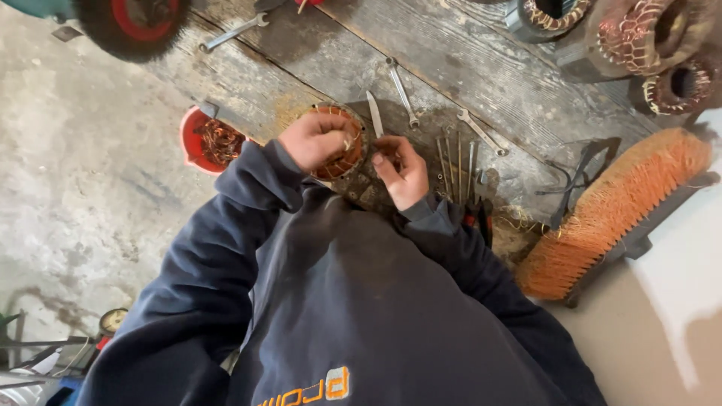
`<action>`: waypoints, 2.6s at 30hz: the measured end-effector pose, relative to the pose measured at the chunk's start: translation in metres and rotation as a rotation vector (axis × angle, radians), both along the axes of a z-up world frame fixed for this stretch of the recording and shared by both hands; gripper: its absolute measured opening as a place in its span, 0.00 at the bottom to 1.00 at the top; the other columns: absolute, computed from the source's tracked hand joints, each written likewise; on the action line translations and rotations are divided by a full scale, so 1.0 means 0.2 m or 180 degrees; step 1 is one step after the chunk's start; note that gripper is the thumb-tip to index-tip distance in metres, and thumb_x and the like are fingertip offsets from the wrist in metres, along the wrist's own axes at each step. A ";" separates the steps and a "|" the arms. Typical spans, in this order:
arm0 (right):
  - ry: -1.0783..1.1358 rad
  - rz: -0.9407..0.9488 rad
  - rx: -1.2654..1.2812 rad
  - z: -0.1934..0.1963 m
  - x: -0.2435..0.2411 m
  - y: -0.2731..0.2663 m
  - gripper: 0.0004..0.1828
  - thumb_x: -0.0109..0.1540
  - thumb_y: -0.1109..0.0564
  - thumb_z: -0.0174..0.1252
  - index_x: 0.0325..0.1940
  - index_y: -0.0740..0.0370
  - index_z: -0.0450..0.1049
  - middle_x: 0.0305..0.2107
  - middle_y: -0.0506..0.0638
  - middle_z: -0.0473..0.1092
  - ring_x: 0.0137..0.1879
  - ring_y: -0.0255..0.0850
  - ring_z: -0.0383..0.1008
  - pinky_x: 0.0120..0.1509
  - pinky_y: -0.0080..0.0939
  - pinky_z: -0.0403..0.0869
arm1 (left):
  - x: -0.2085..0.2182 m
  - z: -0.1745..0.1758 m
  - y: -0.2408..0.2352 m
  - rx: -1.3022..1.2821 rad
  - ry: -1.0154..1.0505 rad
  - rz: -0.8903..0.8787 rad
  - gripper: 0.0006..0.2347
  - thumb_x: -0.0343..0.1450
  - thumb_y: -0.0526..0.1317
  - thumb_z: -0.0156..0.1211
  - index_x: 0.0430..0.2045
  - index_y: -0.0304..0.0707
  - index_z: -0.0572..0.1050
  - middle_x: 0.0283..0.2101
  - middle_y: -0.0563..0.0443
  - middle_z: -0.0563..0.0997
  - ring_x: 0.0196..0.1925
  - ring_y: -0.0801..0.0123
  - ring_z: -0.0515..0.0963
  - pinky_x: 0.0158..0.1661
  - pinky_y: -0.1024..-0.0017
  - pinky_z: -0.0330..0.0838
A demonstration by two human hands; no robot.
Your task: Scrape and clean insulation from an electric motor stator using a knife and wire at a workbench.
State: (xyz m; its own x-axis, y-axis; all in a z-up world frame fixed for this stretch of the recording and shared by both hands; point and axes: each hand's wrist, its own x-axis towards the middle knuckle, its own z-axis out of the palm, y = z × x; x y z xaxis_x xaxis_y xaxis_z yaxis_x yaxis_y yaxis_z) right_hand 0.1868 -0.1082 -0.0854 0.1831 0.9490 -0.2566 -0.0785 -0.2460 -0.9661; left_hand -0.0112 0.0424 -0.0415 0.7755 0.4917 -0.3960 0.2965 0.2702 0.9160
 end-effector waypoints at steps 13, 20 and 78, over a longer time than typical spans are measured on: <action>-0.2318 0.0263 0.0938 0.39 0.02 0.32 0.06 0.63 0.60 0.63 0.44 0.62 0.78 0.36 0.57 0.75 0.40 0.49 0.77 0.42 0.42 0.74 | 0.10 0.35 -0.05 0.1433 0.0200 0.0294 0.08 0.73 0.42 0.60 0.36 0.36 0.78 0.30 0.43 0.81 0.33 0.56 0.82 0.37 0.64 0.75; -0.2198 -0.0093 0.0260 0.18 0.02 0.32 0.10 0.66 0.58 0.66 0.36 0.66 0.75 0.25 0.55 0.70 0.29 0.39 0.70 0.35 0.39 0.68 | -0.02 0.29 -0.19 0.2344 0.1156 0.1216 0.08 0.70 0.43 0.63 0.40 0.44 0.79 0.36 0.46 0.84 0.36 0.53 0.84 0.34 0.59 0.77; -0.3335 0.0714 0.0903 0.60 -0.18 0.33 0.18 0.62 0.56 0.70 0.55 0.61 0.79 0.47 0.52 0.76 0.49 0.47 0.81 0.51 0.41 0.78 | -0.31 0.05 0.35 0.3200 -0.1005 -0.0633 0.43 0.52 0.52 0.82 0.62 0.39 0.67 0.61 0.39 0.73 0.63 0.42 0.74 0.65 0.47 0.65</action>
